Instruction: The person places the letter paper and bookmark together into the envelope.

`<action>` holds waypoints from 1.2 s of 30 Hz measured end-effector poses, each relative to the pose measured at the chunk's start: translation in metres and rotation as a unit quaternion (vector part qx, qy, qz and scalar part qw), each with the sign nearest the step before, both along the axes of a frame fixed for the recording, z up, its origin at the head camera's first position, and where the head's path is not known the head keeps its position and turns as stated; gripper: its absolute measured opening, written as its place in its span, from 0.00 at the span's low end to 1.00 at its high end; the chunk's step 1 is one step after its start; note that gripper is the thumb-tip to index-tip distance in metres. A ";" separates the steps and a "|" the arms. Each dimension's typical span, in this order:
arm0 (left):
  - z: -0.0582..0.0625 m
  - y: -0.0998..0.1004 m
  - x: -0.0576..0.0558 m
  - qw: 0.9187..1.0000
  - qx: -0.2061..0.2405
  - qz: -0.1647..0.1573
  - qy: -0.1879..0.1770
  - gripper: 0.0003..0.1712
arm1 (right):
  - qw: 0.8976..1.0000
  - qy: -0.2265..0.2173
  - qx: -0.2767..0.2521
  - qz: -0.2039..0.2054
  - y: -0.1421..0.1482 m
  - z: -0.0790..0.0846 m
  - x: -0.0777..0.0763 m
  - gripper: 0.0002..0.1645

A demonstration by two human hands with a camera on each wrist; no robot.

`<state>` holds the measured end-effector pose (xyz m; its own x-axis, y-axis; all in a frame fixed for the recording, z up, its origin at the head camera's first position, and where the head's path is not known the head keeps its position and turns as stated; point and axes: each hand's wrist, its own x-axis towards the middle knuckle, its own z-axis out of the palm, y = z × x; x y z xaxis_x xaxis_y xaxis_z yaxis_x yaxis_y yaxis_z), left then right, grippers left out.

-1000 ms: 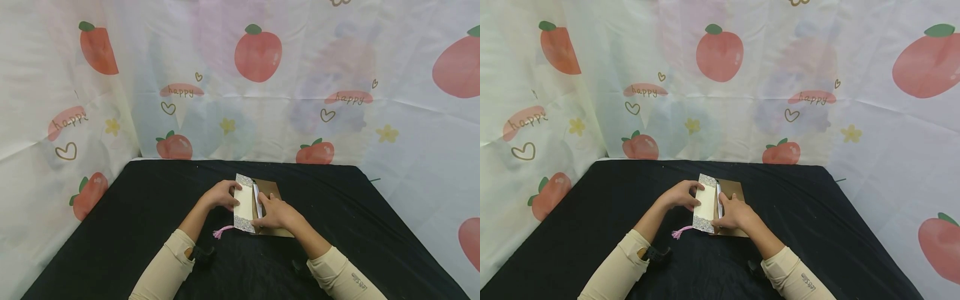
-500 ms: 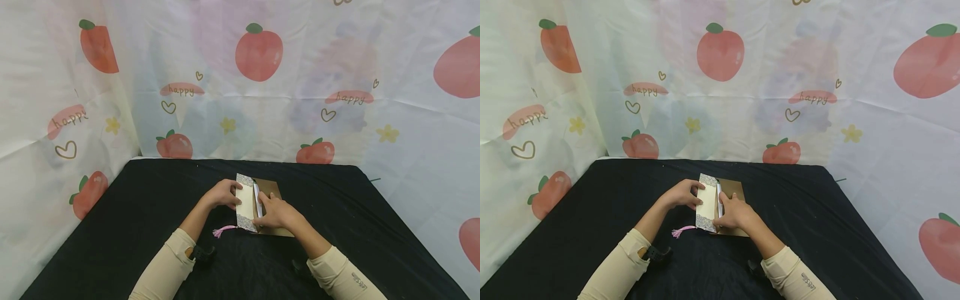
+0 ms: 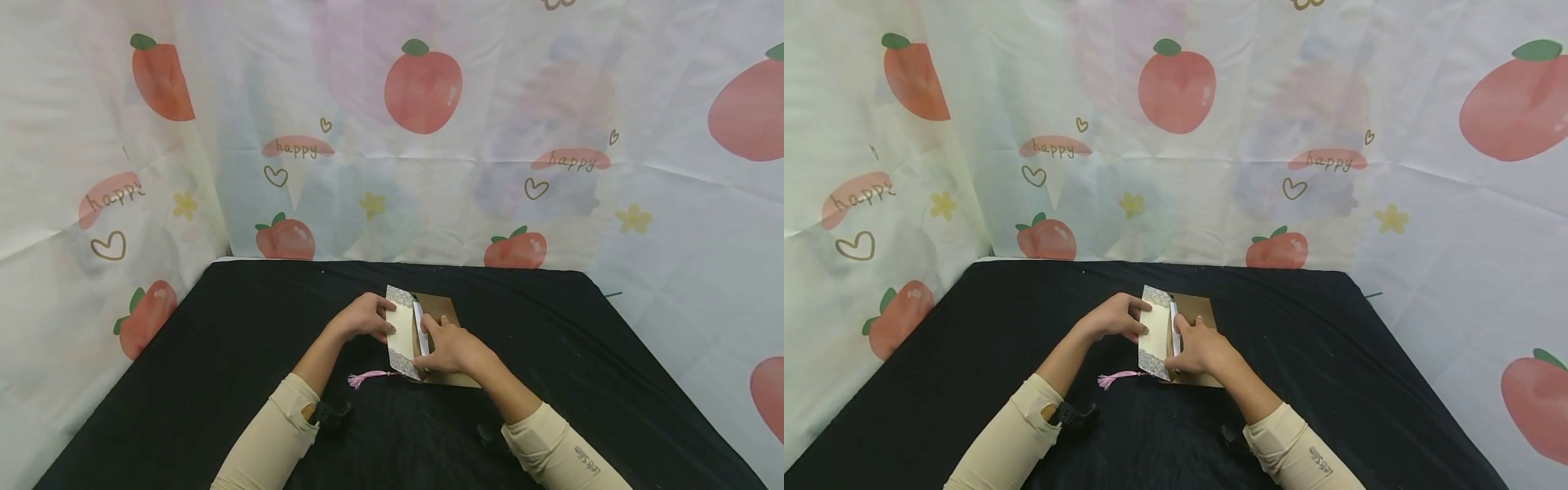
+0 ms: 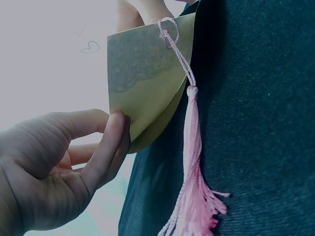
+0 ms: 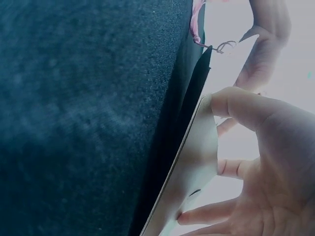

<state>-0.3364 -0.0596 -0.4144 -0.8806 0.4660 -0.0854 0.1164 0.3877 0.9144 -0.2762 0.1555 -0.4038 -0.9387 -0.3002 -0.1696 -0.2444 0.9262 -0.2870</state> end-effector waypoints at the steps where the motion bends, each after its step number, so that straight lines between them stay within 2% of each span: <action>1: 0.000 0.000 0.000 1.000 0.003 -0.001 -0.001 0.31 | 1.000 0.000 0.000 0.000 0.000 0.000 0.000 0.37; 8: -0.001 0.003 0.001 1.000 0.016 0.002 0.004 0.31 | 1.000 0.011 -0.003 0.005 0.001 -0.002 -0.001 0.36; 16: 0.000 0.005 0.003 1.000 0.008 0.007 0.009 0.33 | 1.000 0.005 -0.001 0.002 0.000 -0.003 -0.001 0.35; 28: -0.004 0.001 -0.002 1.000 0.014 0.000 -0.003 0.31 | 1.000 0.006 -0.002 0.001 0.001 -0.001 -0.002 0.36; 36: -0.005 0.001 -0.001 0.999 0.017 0.013 -0.024 0.30 | 1.000 0.007 0.000 0.000 0.000 -0.003 -0.004 0.34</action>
